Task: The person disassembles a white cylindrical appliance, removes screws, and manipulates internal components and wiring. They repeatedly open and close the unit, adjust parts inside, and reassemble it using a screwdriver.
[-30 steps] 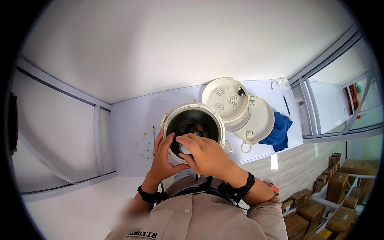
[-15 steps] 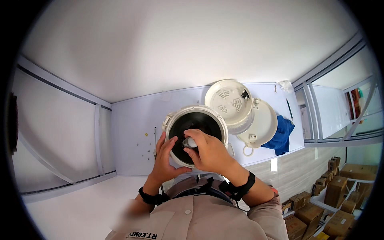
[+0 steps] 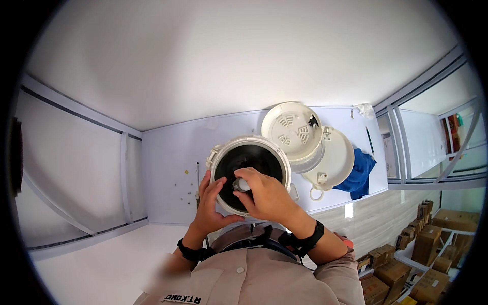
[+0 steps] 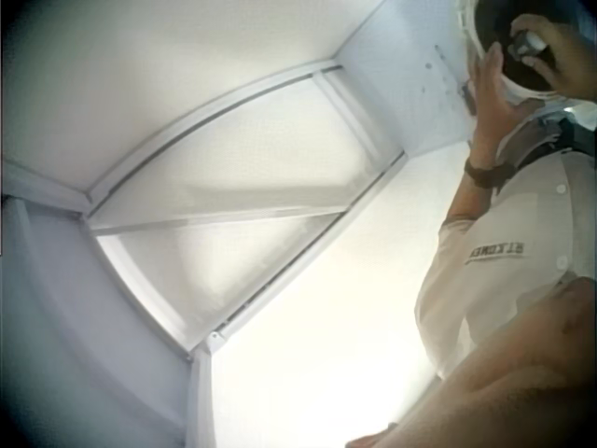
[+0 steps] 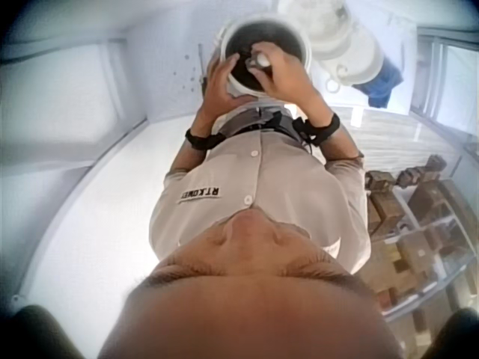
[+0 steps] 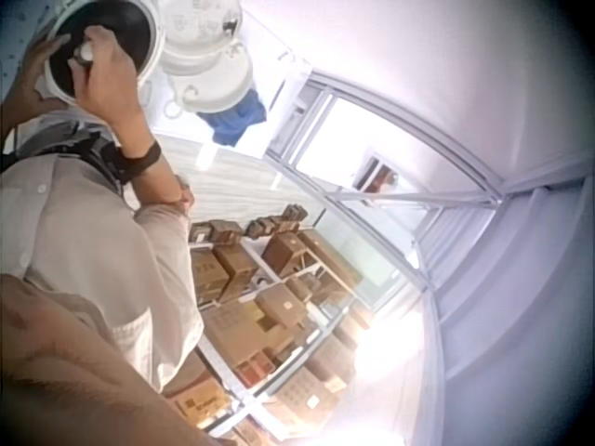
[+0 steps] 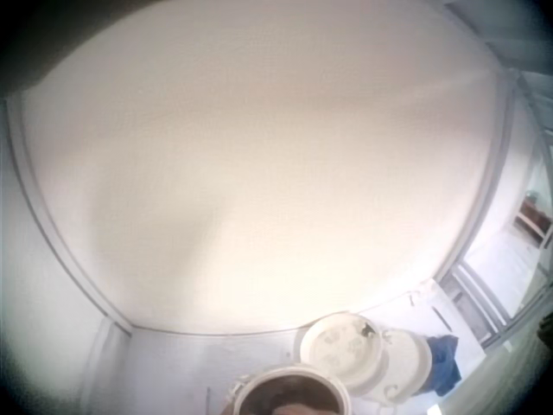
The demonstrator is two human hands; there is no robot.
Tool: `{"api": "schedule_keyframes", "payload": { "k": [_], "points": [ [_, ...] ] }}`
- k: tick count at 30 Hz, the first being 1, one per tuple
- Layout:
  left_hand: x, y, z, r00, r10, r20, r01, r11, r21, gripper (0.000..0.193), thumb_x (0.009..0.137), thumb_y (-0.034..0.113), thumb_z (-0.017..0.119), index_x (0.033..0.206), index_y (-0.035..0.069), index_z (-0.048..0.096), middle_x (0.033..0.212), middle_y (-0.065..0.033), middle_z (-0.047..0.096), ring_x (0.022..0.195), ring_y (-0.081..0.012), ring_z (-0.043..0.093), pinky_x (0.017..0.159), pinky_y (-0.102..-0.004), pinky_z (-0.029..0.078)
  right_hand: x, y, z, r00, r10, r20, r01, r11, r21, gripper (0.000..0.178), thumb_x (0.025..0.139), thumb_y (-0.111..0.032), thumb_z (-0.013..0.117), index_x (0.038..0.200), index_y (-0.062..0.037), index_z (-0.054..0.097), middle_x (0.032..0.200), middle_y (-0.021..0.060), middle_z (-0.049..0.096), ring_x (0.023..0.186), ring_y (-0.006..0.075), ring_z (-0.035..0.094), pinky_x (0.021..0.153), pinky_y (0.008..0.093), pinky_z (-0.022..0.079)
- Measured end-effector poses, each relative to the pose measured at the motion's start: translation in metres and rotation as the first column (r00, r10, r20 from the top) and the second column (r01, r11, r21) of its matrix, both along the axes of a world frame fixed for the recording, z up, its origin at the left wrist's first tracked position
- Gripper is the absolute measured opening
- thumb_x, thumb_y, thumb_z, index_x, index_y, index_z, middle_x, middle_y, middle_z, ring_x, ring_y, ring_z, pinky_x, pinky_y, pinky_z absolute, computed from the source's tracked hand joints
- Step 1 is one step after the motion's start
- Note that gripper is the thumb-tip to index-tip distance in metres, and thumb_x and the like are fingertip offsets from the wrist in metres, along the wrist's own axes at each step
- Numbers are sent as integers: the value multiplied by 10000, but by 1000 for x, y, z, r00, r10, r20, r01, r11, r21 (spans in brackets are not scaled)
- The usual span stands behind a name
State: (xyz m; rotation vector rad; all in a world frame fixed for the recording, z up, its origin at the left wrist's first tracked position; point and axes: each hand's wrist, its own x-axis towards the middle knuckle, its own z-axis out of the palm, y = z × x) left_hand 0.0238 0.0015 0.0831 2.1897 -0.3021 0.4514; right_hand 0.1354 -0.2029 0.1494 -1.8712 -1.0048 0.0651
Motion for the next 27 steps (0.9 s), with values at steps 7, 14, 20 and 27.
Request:
{"api": "schedule_keyframes", "payload": {
  "k": [7, 14, 20, 27],
  "points": [
    [1, 1, -1, 1000, 3, -9, -3, 1000, 12, 1127, 674, 519, 984, 1553, 74, 437, 1555, -153, 547, 1547, -502, 314, 1251, -600, 276, 0, 11, 10, 994, -9, 113, 12, 1000, -24, 541, 848, -114, 882, 1239, -33, 517, 1086, 192, 714, 809, 381, 721, 680, 405, 582],
    [0, 0, -1, 1000, 7, -9, -7, 1000, 5, 1104, 666, 511, 990, 1530, 66, 466, 1546, -153, 557, 1548, -495, 319, 1251, -599, 275, 0, 16, 13, 979, -140, 151, 151, 986, -64, 503, 803, -186, 929, 1111, -36, 561, 910, 134, 693, 668, 340, 687, 582, 388, 554],
    [0, -1, -1, 1000, 18, -13, -18, 1000, -1, 1127, 641, 489, 1006, 1535, 64, 467, 1543, -147, 560, 1549, -494, 318, 1250, -594, 278, 1, 23, 26, 950, -148, 276, 190, 973, -133, 501, 790, -277, 923, 1152, -63, 651, 791, 67, 647, 608, 268, 663, 542, 362, 531],
    [1, -2, -2, 1000, 25, -1, -25, 1000, -13, 1108, 648, 463, 1009, 1527, 46, 478, 1522, -157, 564, 1550, -489, 321, 1253, -585, 283, -5, 15, 34, 945, 17, 327, 97, 938, -332, 662, 840, -351, 856, 1400, -81, 630, 934, 77, 654, 756, 257, 679, 624, 355, 552]
  ]
}}
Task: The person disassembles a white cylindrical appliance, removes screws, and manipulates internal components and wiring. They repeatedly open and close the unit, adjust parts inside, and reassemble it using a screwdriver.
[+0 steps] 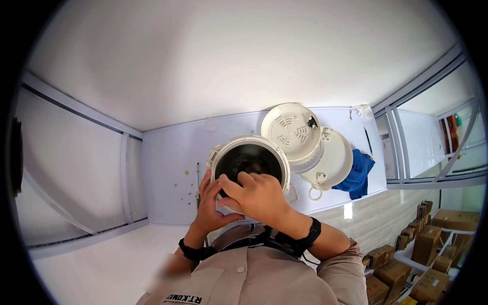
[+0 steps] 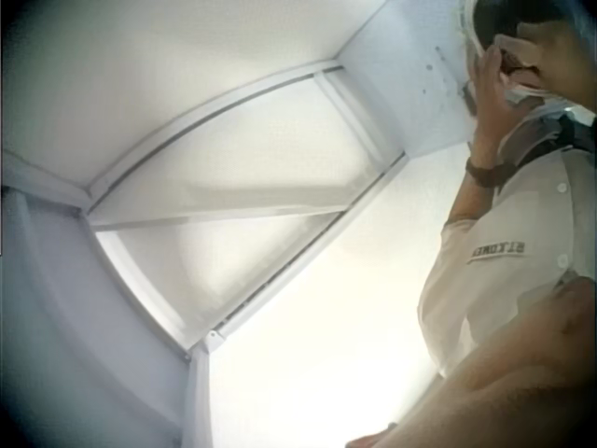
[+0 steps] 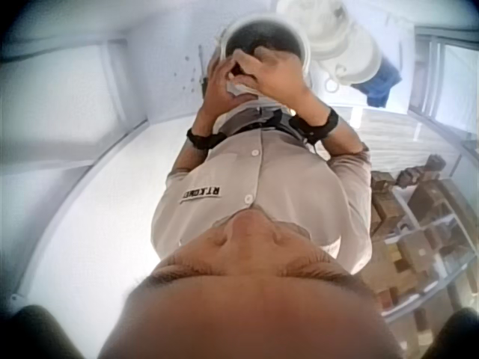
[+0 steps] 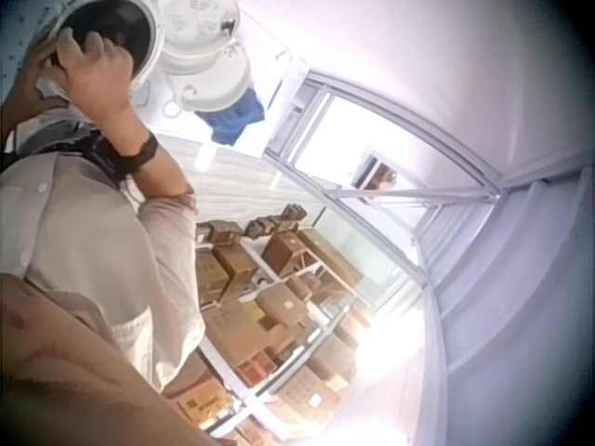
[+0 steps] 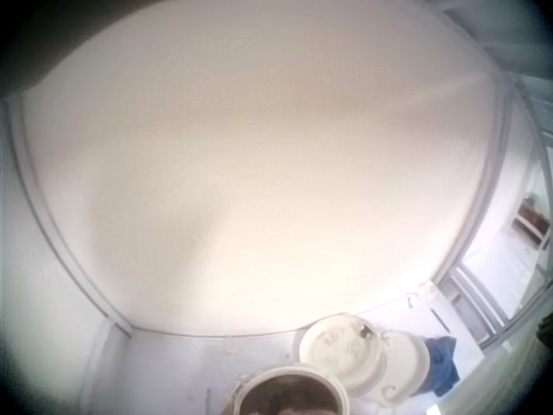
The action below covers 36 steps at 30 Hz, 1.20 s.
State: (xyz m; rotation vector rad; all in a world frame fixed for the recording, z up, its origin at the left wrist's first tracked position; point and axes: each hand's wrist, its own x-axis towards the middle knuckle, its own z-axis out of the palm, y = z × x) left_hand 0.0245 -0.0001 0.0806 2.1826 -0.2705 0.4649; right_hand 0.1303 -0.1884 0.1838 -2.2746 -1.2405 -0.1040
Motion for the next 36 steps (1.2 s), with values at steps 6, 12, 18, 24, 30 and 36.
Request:
{"api": "schedule_keyframes", "payload": {
  "k": [6, 12, 18, 24, 30, 36],
  "points": [
    [0, -1, 5, 998, 33, -60, -30, 998, 49, 1059, 682, 495, 986, 1499, 15, 512, 1519, -157, 564, 1548, -491, 323, 1259, -586, 272, 3, 5, 27, 990, 121, -71, -106, 977, 186, 538, 886, -194, 769, 1384, -48, 629, 1151, 123, 602, 1043, 314, 645, 902, 415, 562],
    [0, -2, 11, 996, 28, -88, -23, 998, 53, 1053, 690, 511, 977, 1501, 20, 519, 1499, -151, 582, 1556, -481, 314, 1269, -585, 250, 12, 7, 19, 967, 200, 154, -206, 978, 23, 506, 821, -192, 784, 1303, -78, 678, 1027, 76, 573, 938, 254, 619, 835, 368, 546],
    [6, -5, 39, 1000, 3, -18, -2, 996, 92, 774, 763, 417, 941, 1362, 48, 619, 1361, -116, 660, 1403, -441, 497, 1258, -582, 272, 9, 19, 17, 959, 100, 265, -92, 995, -42, 323, 800, -370, 800, 990, -134, 687, 758, -9, 537, 690, 181, 577, 614, 329, 463],
    [23, 2, 44, 991, 66, 113, -89, 973, 215, 394, 767, 201, 865, 1112, 77, 722, 1162, -101, 729, 1169, -344, 647, 1194, -597, 375, 1, 24, 12, 967, 56, 249, -59, 998, 1, 363, 889, -469, 747, 845, -123, 645, 670, 5, 524, 616, 197, 570, 573, 343, 444],
    [28, -2, 43, 988, 145, 55, -143, 989, -44, 366, 729, 115, 851, 1073, 79, 732, 1107, -92, 736, 1135, -345, 658, 1144, -615, 431, -8, 14, 40, 992, 6, 125, -3, 1000, -28, 291, 911, -293, 728, 1092, -74, 667, 862, 70, 597, 772, 251, 613, 629, 369, 488],
    [35, 3, 53, 992, 87, 91, -95, 991, 92, 464, 710, 124, 891, 1141, 70, 728, 1079, -98, 728, 1123, -340, 657, 1161, -605, 412, 5, 6, 39, 975, 222, -9, -216, 957, 192, 386, 817, -21, 716, 1194, -58, 644, 997, 96, 604, 941, 300, 634, 765, 410, 549]
  ]
}}
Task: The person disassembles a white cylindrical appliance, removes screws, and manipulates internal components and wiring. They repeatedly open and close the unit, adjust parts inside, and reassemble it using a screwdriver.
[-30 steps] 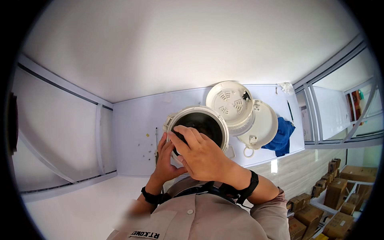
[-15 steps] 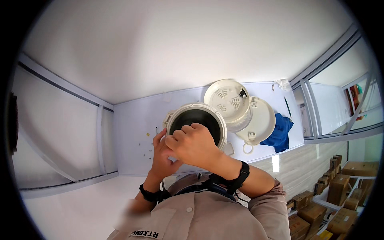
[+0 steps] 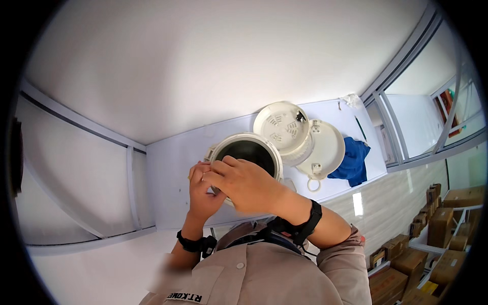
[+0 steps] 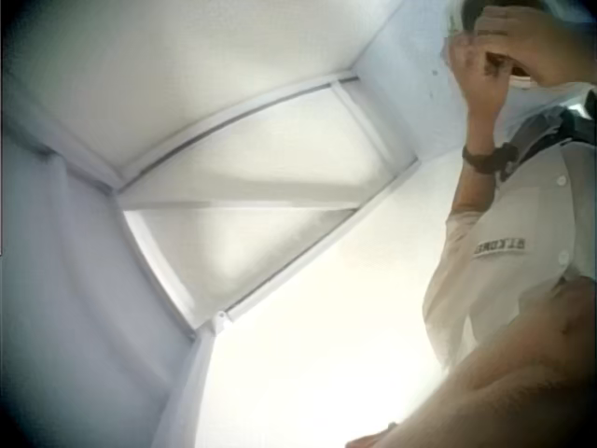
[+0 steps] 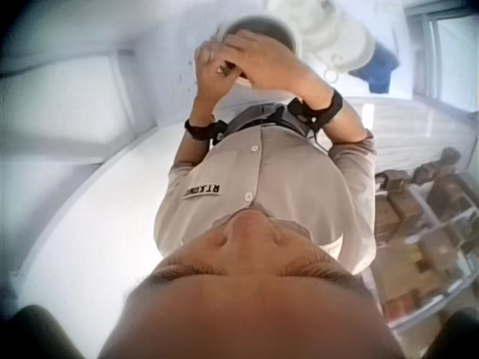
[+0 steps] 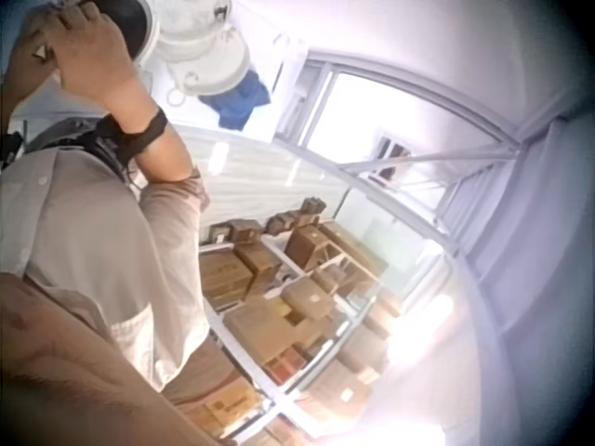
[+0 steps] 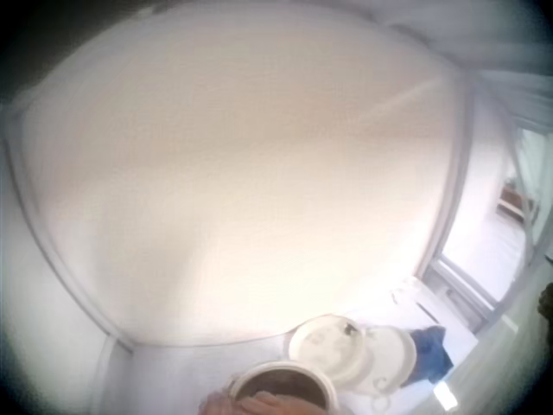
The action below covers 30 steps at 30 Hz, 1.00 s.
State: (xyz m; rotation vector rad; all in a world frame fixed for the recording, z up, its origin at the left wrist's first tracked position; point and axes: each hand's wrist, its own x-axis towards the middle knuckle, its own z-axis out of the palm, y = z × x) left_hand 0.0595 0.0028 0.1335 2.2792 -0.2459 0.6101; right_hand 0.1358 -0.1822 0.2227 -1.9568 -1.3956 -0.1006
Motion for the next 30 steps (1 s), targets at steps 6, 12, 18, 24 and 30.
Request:
{"api": "schedule_keyframes", "payload": {
  "k": [6, 12, 18, 24, 30],
  "points": [
    [5, -3, 18, 999, 4, -40, -5, 999, -35, 536, 710, 146, 905, 1199, 61, 704, 1048, -82, 719, 1096, -321, 662, 1174, -597, 393, 10, -1, -16, 988, -107, 111, 117, 989, -90, 286, 874, -239, 754, 1093, -77, 666, 949, 76, 620, 866, 277, 663, 750, 399, 549],
    [10, -5, 11, 999, 18, -41, -20, 998, -52, 495, 736, 129, 876, 1192, 69, 693, 1068, -62, 729, 1056, -282, 686, 1215, -579, 359, 9, 5, -12, 961, -174, 215, 217, 957, -192, 395, 939, -500, 672, 1036, -119, 695, 872, 48, 614, 805, 234, 665, 686, 362, 521],
    [5, 8, 13, 989, -70, -132, 61, 996, -65, 521, 766, 135, 867, 1245, 64, 676, 1131, -83, 729, 1113, -294, 692, 1270, -583, 279, 3, -2, 0, 977, -142, 162, 172, 966, -193, 343, 861, -342, 772, 1086, -91, 707, 1026, 83, 647, 942, 258, 693, 728, 377, 544],
    [8, -1, 21, 994, -79, -72, 73, 994, -81, 727, 768, 147, 871, 1428, 38, 586, 1148, -107, 729, 1145, -305, 688, 1274, -603, 262, 7, 0, -11, 992, -63, 114, 69, 996, -51, 295, 814, -238, 802, 1024, -58, 702, 980, 87, 631, 913, 301, 691, 771, 430, 560],
    [10, 1, 7, 991, -74, -108, 67, 996, -66, 728, 781, 164, 869, 1439, 41, 583, 1084, -84, 753, 1114, -276, 704, 1261, -598, 299, 6, -2, -3, 960, -190, 205, 242, 931, -273, 465, 896, -514, 722, 993, -61, 690, 916, 79, 629, 776, 279, 682, 720, 399, 550]
  ]
}}
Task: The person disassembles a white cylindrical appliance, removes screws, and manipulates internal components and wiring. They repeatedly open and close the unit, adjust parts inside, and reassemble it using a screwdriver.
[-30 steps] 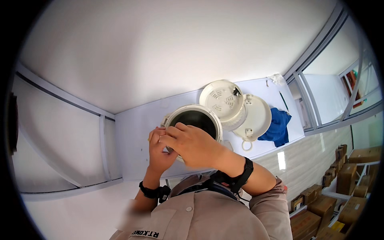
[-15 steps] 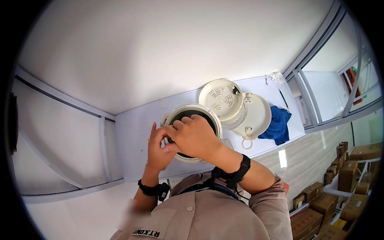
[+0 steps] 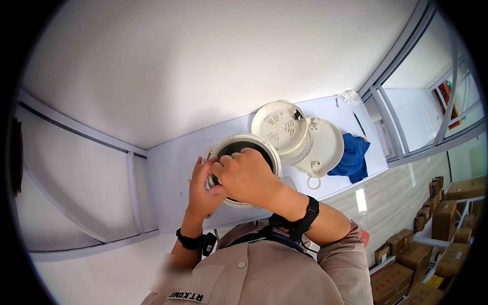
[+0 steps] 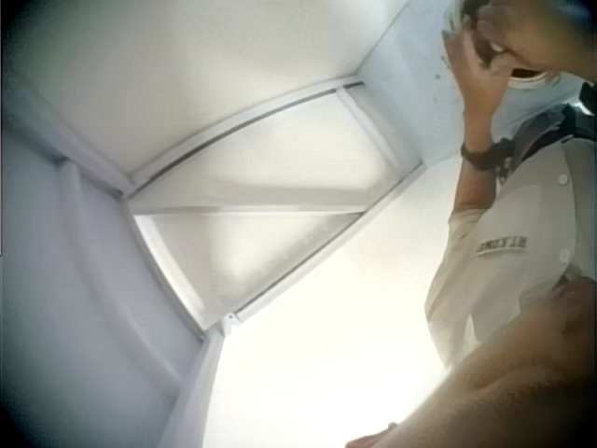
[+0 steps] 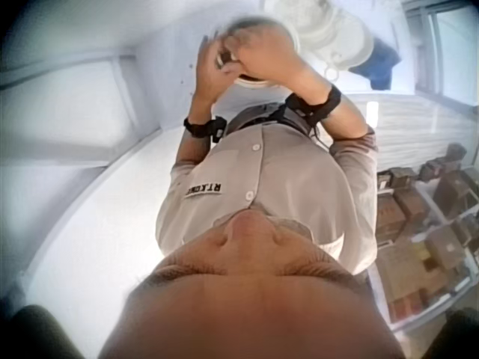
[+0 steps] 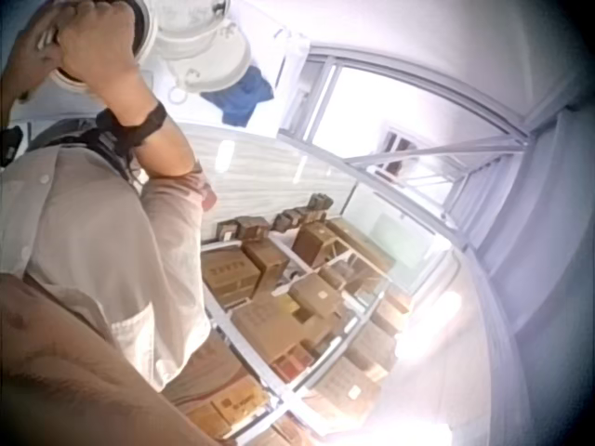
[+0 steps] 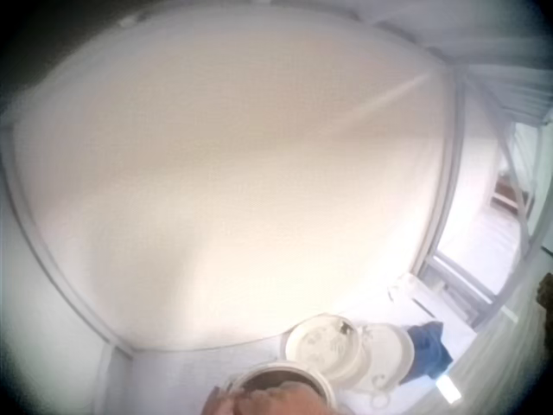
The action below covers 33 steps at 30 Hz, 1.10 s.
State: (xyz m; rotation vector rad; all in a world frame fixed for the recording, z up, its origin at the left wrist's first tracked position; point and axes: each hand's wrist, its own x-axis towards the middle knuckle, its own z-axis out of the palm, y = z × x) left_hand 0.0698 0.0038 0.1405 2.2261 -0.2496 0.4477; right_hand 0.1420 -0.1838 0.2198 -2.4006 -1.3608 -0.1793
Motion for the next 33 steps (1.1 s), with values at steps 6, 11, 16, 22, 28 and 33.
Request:
{"api": "schedule_keyframes", "payload": {
  "k": [6, 11, 16, 22, 28, 33],
  "points": [
    [0, 9, 1, 993, -115, -15, 115, 993, 12, 725, 794, 152, 862, 1450, 38, 575, 1223, -125, 747, 1157, -309, 701, 1270, -608, 274, -2, -3, 5, 999, 38, -17, -34, 981, 189, 489, 874, -499, 749, 1075, -58, 682, 901, 77, 616, 763, 269, 679, 697, 387, 553],
    [3, -1, 13, 993, -119, -26, 117, 991, -70, 725, 790, 144, 867, 1445, 35, 576, 1222, -125, 737, 1151, -330, 694, 1266, -619, 269, 0, -5, -17, 996, 84, 13, -85, 959, 271, 421, 837, -393, 803, 1060, -54, 691, 886, 73, 618, 761, 257, 681, 650, 378, 548],
    [4, -3, 6, 999, -32, 9, 32, 999, -4, 762, 759, 153, 892, 1446, 31, 585, 1099, -78, 746, 1073, -285, 710, 1264, -599, 288, -3, -4, 4, 998, -70, 4, 70, 997, -15, 404, 828, -428, 805, 987, -67, 720, 828, 55, 611, 743, 238, 681, 626, 363, 537],
    [6, 6, 7, 997, -73, -33, 71, 996, -48, 758, 764, 151, 883, 1452, 33, 589, 1023, -73, 759, 1011, -286, 727, 1276, -597, 272, -8, -5, 13, 997, -60, -45, 64, 995, 81, 336, 837, -362, 816, 993, -87, 704, 953, 85, 637, 808, 249, 689, 661, 374, 548],
    [6, 4, 16, 989, -148, 8, 148, 989, 19, 739, 780, 117, 840, 1471, 53, 585, 1092, -81, 745, 1090, -299, 698, 1267, -609, 279, -5, -7, -10, 996, 91, 10, -91, 978, 186, 288, 866, -307, 791, 1003, -73, 695, 1012, 105, 641, 850, 257, 693, 681, 380, 553],
    [8, -4, 6, 998, -58, 38, 58, 998, 12, 714, 762, 131, 859, 1429, 45, 619, 1049, -77, 721, 1073, -287, 690, 1240, -596, 334, -6, -1, -2, 998, -43, 39, 45, 998, -38, 424, 847, -470, 765, 960, -65, 709, 889, 73, 654, 824, 231, 693, 652, 353, 534]
  ]
}}
